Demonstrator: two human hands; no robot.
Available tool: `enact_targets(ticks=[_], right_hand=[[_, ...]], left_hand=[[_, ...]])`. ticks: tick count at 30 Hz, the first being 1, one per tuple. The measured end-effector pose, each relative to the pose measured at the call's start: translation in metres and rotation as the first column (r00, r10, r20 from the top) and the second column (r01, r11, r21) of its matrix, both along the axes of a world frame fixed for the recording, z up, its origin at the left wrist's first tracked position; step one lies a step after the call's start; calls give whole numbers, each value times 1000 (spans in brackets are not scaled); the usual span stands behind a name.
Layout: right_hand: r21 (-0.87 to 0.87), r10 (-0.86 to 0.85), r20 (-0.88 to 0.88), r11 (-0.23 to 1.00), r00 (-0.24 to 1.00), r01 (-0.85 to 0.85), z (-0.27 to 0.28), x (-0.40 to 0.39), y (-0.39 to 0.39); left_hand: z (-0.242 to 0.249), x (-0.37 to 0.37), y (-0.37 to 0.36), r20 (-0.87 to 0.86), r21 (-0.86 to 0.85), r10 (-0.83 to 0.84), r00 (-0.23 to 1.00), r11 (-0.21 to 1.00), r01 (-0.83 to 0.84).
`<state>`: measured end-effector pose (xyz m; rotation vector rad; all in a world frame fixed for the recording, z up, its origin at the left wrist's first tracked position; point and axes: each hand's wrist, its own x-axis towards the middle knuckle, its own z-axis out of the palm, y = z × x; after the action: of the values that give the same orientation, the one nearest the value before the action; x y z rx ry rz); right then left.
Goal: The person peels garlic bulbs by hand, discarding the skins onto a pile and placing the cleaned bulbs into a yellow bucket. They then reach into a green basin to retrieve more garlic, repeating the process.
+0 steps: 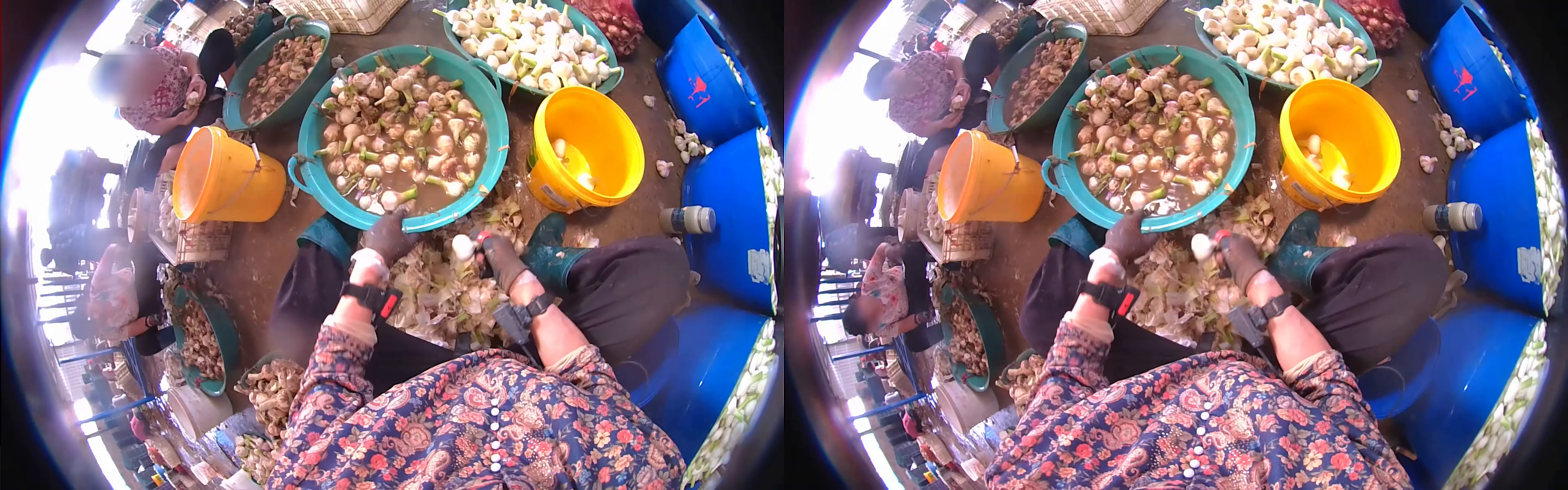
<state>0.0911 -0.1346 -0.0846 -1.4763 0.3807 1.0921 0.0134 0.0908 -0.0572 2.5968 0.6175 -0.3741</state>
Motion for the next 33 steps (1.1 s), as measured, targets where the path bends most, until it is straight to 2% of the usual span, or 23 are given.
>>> enact_targets(ticks=[1, 2, 3, 4, 5, 7, 8, 11, 12, 13, 14, 15, 17, 18, 19, 21, 23, 25, 26, 27, 29, 30, 33], right_hand=[[-28, 107, 121, 994, 987, -104, -6, -1, 0], [-30, 140, 44, 990, 989, -139, 22, 3, 2], [210, -8, -20, 978, 1000, 12, 27, 13, 3], [426, -136, -118, 888, 984, 174, 28, 26, 6], [600, -231, -240, 728, 943, 332, 31, 37, 9], [725, -376, -206, 562, 903, 399, 123, 55, 11], [776, -367, -176, 519, 914, 358, 123, 71, 8], [504, -261, 352, 862, 899, 54, 85, 73, -2], [411, -175, 463, 911, 869, -35, 61, 68, -1], [372, -153, 382, 928, 911, -1, 39, 56, 2], [203, -80, 538, 978, 839, -38, 0, 46, 9], [-189, 252, 710, 968, 658, -166, 2, 38, 12], [-300, 292, 690, 948, 662, -105, 27, 23, 27], [-329, 304, 694, 940, 653, -89, 26, 18, 29], [-357, 318, 699, 931, 640, -73, 24, 16, 29], [-417, 366, 699, 906, 614, -66, 31, 17, 28], [-481, 437, 677, 872, 592, -93, 48, 18, 27], [-408, 388, 726, 908, 568, -98, 46, 14, 23], [-361, 358, 762, 927, 540, -105, 42, 12, 20], [-311, 324, 796, 944, 512, -112, 43, 11, 17], [101, 109, 454, 980, 884, -173, 46, 18, 3], [302, 58, 197, 946, 979, -117, 50, 19, -1], [332, -29, 222, 942, 975, -47, 60, 13, 0]], left_hand=[[-19, 10, 15, 31, 87, 22, 999, 996, -25], [-20, 24, 22, -30, 89, 83, 996, 993, -80], [-28, 34, 33, -67, 94, 41, 997, 995, -34], [-52, 42, 47, -61, 125, 5, 998, 992, 3], [-78, 48, 60, -57, 156, -31, 998, 987, 40], [-113, 61, 77, -150, 77, -16, 989, 997, 28], [-130, 64, 79, -179, 117, -18, 984, 992, 39], [-140, 67, 83, -150, -252, 14, 989, 966, -52], [-105, 68, 59, -51, -230, 141, 989, 962, -149], [-94, 66, 48, -33, -460, 208, 977, 865, -200], [-89, 61, 40, -34, -661, 280, 959, 713, -232], [-80, 57, 31, -52, -820, 348, 936, 520, -238], [-36, 50, 0, 26, -792, 248, 968, 596, -131], [-56, 43, -5, 121, -730, 189, 975, 682, -42], [-15, 41, -25, 157, -737, 192, 969, 676, -15], [7, 36, -48, 162, -824, 229, 960, 567, 3], [6, 33, -54, 327, -603, 128, 936, 791, 103], [21, 29, -57, 410, -382, 4, 912, 909, 168], [17, 26, -56, 437, -346, -17, 899, 920, 185], [23, 24, -55, 330, -544, 84, 940, 831, 117], [38, 22, -49, 54, -838, 208, 977, 541, -68], [54, 21, -45, -84, -891, 184, 979, 427, -157], [44, 14, -55, -58, -948, 299, 953, 282, -146]])
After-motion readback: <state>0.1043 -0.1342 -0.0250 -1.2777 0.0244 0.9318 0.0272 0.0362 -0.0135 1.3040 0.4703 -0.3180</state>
